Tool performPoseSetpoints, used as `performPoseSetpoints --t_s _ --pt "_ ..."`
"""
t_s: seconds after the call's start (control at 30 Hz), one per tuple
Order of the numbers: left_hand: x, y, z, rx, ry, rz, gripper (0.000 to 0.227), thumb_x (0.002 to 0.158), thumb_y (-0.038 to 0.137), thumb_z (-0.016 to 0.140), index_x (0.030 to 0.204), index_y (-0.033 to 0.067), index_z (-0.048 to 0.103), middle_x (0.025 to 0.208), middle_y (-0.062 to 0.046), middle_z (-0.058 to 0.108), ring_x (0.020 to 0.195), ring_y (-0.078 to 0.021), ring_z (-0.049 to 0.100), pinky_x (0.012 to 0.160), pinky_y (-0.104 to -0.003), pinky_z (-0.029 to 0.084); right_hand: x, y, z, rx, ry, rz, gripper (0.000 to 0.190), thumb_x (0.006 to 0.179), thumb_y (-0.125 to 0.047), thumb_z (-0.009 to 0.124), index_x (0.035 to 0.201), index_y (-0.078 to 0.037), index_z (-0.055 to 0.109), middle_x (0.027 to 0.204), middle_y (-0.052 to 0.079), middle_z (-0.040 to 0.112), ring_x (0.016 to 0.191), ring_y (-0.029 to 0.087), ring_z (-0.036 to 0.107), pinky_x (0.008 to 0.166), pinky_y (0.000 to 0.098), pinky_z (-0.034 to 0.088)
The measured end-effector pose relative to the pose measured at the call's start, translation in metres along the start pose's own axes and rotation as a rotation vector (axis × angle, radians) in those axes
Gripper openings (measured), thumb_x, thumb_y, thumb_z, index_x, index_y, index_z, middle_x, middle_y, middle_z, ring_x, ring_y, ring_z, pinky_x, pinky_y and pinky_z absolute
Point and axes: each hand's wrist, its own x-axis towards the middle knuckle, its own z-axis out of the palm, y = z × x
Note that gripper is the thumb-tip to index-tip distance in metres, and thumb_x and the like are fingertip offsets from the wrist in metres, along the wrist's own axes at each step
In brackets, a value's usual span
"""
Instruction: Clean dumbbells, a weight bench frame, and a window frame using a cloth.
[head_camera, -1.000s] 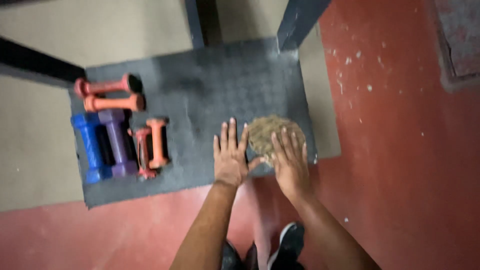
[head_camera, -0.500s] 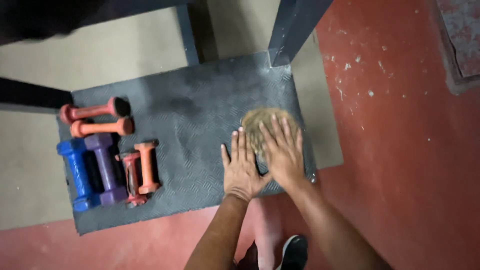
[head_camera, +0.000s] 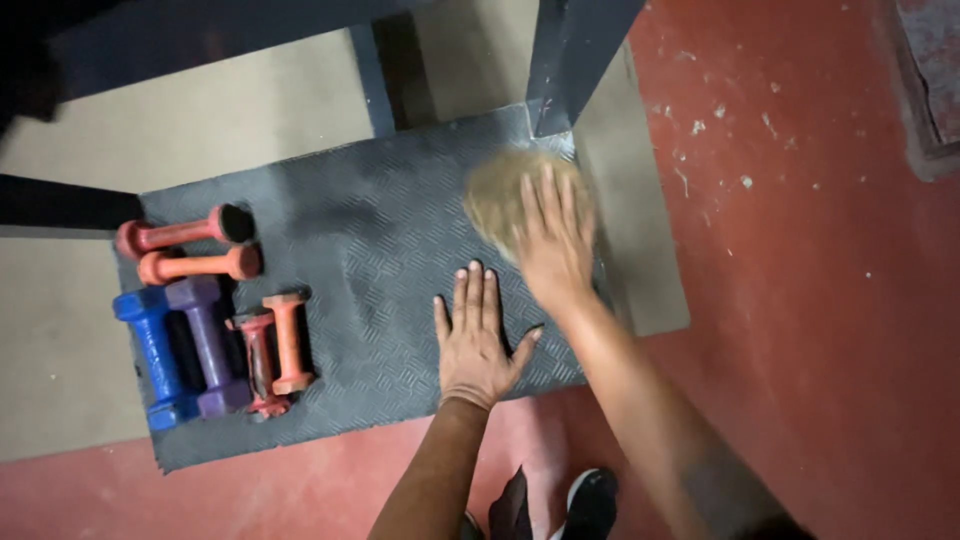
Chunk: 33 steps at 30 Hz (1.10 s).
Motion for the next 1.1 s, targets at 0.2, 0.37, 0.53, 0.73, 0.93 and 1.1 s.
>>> performPoseSetpoints --t_s 0.2,0.37,0.53,0.73,0.93,1.1 --pt "-0.001 -0.002 0.000 0.032 0.095 0.022 0.099 0.090 0.067 0.054 0.161 0.0038 0.026 0.170 -0.014 0.021 0.157 -0.0300 0.015 0.123 -0.061 0.009 -0.035 0.002 -0.010 0.004 0.008 -0.066 0.070 0.100 -0.023 0.058 0.164 -0.013 0.033 0.172 0.014 0.022 0.158 0.038 0.023 0.125 0.0606 0.021" --pt "-0.006 -0.002 -0.003 0.033 0.039 0.057 0.089 0.093 0.061 0.053 0.160 0.0092 0.029 0.168 -0.007 0.025 0.156 -0.0284 0.020 0.121 -0.062 0.012 -0.030 0.005 -0.014 0.024 -0.073 0.005 0.063 0.099 -0.025 0.059 0.158 -0.016 0.037 0.169 0.012 0.025 0.155 0.037 0.024 0.119 0.0617 0.022" --pt "-0.013 0.001 -0.005 0.084 0.007 0.110 0.079 0.094 0.059 0.052 0.160 0.0188 0.033 0.166 -0.001 0.029 0.153 -0.0287 0.023 0.119 -0.063 0.014 -0.006 0.009 -0.007 -0.007 -0.005 0.041 0.066 0.095 -0.024 0.061 0.156 -0.016 0.039 0.166 0.016 0.030 0.152 0.038 0.026 0.116 0.0642 0.023" --pt "-0.008 -0.004 -0.003 -0.022 0.081 0.079 0.083 0.093 0.061 0.053 0.161 0.0162 0.032 0.167 -0.004 0.030 0.154 -0.0298 0.023 0.120 -0.063 0.015 -0.098 0.002 -0.023 0.005 -0.020 0.027 0.066 0.096 -0.022 0.061 0.158 -0.015 0.039 0.170 0.014 0.031 0.159 0.035 0.027 0.126 0.0574 0.024" --pt "-0.007 -0.001 -0.004 0.034 0.051 0.099 0.082 0.093 0.062 0.053 0.160 0.0183 0.033 0.166 -0.002 0.031 0.154 -0.0298 0.023 0.120 -0.063 0.015 -0.013 0.000 -0.017 0.028 -0.059 0.075 0.066 0.097 -0.026 0.061 0.158 -0.014 0.039 0.167 0.014 0.026 0.154 0.039 0.023 0.118 0.0624 0.021" --pt "-0.009 -0.009 0.004 -0.104 0.137 0.082 0.088 0.097 0.062 0.049 0.162 0.0076 0.029 0.169 -0.010 0.028 0.156 -0.0313 0.024 0.123 -0.061 0.016 -0.092 -0.018 -0.031 0.034 -0.036 0.024 0.069 0.094 -0.020 0.060 0.159 -0.013 0.038 0.169 0.013 0.026 0.157 0.037 0.022 0.123 0.0603 0.020"
